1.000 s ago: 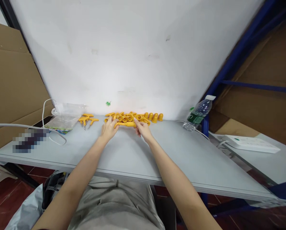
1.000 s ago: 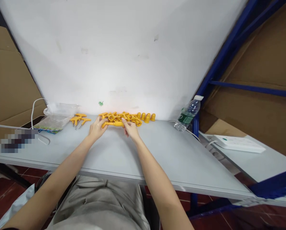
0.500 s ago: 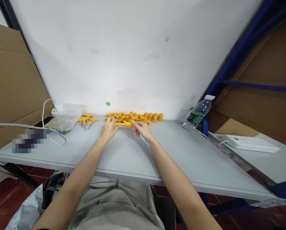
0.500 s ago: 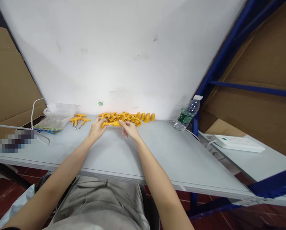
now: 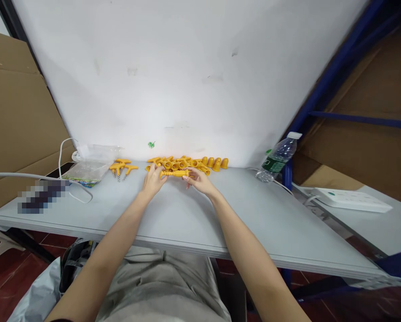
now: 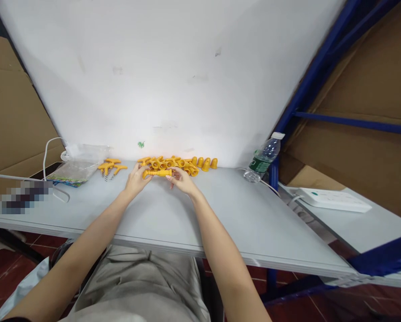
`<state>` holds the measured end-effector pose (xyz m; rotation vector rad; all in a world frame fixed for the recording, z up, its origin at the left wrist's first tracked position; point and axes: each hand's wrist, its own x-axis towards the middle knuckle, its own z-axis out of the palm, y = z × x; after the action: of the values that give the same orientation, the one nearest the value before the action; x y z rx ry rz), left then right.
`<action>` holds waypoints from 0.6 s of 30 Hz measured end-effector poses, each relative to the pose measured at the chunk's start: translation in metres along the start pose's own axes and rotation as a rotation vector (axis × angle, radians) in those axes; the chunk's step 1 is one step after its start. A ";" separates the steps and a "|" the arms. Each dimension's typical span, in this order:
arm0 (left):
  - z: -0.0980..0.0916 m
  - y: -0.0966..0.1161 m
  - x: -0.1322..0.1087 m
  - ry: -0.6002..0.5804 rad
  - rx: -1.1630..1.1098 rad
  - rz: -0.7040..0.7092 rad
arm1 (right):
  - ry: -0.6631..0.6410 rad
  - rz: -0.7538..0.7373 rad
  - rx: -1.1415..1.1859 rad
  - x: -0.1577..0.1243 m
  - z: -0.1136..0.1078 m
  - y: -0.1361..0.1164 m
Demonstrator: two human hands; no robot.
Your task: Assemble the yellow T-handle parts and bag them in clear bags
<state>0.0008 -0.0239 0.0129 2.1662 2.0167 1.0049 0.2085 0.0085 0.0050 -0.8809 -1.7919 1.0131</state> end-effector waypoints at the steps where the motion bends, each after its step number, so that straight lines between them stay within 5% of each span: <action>1: 0.000 0.000 0.000 0.005 0.000 0.002 | 0.001 0.010 0.017 0.000 0.001 -0.002; 10: 0.002 0.002 0.000 0.072 -0.037 0.066 | 0.138 0.213 -0.019 -0.002 0.011 -0.016; 18: 0.003 -0.001 0.001 0.043 -0.016 0.032 | -0.029 0.022 -0.016 -0.007 -0.007 -0.015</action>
<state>0.0014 -0.0213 0.0110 2.1951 1.9905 1.0770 0.2152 -0.0015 0.0182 -0.9019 -1.8203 1.0320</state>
